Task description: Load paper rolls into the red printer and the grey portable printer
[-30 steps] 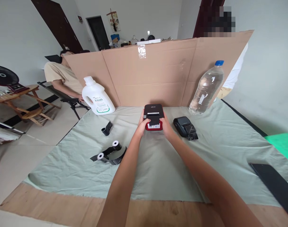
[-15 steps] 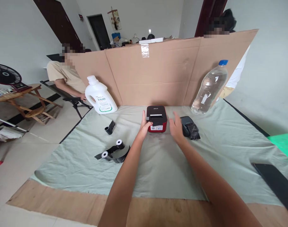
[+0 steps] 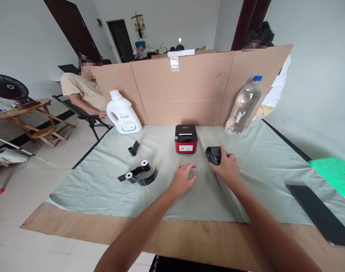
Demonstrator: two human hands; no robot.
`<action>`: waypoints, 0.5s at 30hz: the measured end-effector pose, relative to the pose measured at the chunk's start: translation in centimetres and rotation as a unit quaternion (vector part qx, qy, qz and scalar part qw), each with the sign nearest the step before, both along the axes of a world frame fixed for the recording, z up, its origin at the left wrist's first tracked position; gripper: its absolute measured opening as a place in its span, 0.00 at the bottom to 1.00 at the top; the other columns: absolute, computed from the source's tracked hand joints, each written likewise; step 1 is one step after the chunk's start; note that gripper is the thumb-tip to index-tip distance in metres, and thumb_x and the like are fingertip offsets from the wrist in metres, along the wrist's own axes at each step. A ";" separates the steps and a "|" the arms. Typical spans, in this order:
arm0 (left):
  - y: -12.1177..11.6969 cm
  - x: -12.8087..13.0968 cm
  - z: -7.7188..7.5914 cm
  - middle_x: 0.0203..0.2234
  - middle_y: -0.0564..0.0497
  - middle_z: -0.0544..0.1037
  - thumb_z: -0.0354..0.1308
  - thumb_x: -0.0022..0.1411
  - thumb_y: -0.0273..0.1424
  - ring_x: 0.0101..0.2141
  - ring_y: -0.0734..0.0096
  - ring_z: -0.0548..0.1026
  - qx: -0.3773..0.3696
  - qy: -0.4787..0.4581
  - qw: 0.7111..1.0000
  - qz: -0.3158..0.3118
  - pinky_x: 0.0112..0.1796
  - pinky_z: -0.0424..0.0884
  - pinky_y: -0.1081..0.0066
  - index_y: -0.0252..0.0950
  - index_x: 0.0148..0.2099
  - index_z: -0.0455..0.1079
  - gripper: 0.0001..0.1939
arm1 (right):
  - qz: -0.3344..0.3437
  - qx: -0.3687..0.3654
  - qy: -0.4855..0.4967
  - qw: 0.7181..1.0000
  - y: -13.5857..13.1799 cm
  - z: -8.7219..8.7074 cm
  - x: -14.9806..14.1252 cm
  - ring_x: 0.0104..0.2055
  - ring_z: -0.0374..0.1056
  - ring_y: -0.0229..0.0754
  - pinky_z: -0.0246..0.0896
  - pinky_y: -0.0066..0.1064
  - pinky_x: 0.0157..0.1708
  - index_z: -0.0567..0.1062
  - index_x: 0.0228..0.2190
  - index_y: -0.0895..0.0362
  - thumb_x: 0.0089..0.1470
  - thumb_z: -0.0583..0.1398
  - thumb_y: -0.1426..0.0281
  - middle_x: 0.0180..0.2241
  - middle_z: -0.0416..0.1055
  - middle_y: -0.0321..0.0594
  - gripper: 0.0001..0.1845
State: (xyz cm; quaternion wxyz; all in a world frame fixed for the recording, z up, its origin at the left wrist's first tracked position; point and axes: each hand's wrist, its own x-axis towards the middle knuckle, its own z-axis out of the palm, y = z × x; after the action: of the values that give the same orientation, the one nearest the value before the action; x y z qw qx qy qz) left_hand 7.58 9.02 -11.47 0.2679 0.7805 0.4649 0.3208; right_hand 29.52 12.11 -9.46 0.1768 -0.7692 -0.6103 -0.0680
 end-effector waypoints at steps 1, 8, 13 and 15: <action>-0.1 0.1 0.0 0.57 0.45 0.77 0.54 0.66 0.32 0.57 0.58 0.73 -0.010 0.020 1.000 -0.006 0.62 0.58 0.53 0.43 0.67 0.63 0.27 | 0.004 0.015 -0.004 1.000 -1.5 -0.2 -0.7 0.42 0.67 0.58 0.61 0.43 0.43 0.58 0.67 0.61 0.51 0.65 0.53 0.41 0.67 0.53 0.49; -1.0 1.0 -0.9 0.71 0.46 0.59 0.49 0.69 0.32 0.70 0.56 0.56 -0.019 0.120 0.987 -0.105 0.68 0.44 0.45 0.44 0.75 0.47 0.35 | 0.039 0.060 -0.020 0.997 -7.6 -1.1 -3.1 0.41 0.65 0.56 0.64 0.43 0.40 0.59 0.67 0.61 0.50 0.65 0.52 0.40 0.64 0.50 0.50; -1.1 1.4 -1.3 0.72 0.48 0.55 0.46 0.70 0.30 0.72 0.57 0.52 -0.012 0.143 0.983 -0.111 0.69 0.43 0.45 0.43 0.75 0.47 0.34 | 0.040 0.074 -0.018 0.996 -7.7 -1.5 -3.4 0.41 0.64 0.56 0.64 0.43 0.41 0.58 0.67 0.63 0.51 0.63 0.50 0.41 0.64 0.51 0.50; -1.1 1.6 -1.3 0.72 0.47 0.56 0.46 0.70 0.29 0.71 0.58 0.53 -0.011 0.149 0.983 -0.104 0.69 0.43 0.44 0.43 0.75 0.48 0.33 | 0.040 0.077 -0.020 0.996 -7.7 -1.6 -3.4 0.40 0.64 0.55 0.64 0.43 0.41 0.56 0.68 0.65 0.51 0.63 0.49 0.40 0.64 0.51 0.53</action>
State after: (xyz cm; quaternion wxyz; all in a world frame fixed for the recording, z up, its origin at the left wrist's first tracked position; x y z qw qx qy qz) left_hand 9.16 7.89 -12.81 0.2365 0.8606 0.4194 0.1660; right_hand 26.16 4.41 -11.08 0.2261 -0.7265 -0.6371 -0.1228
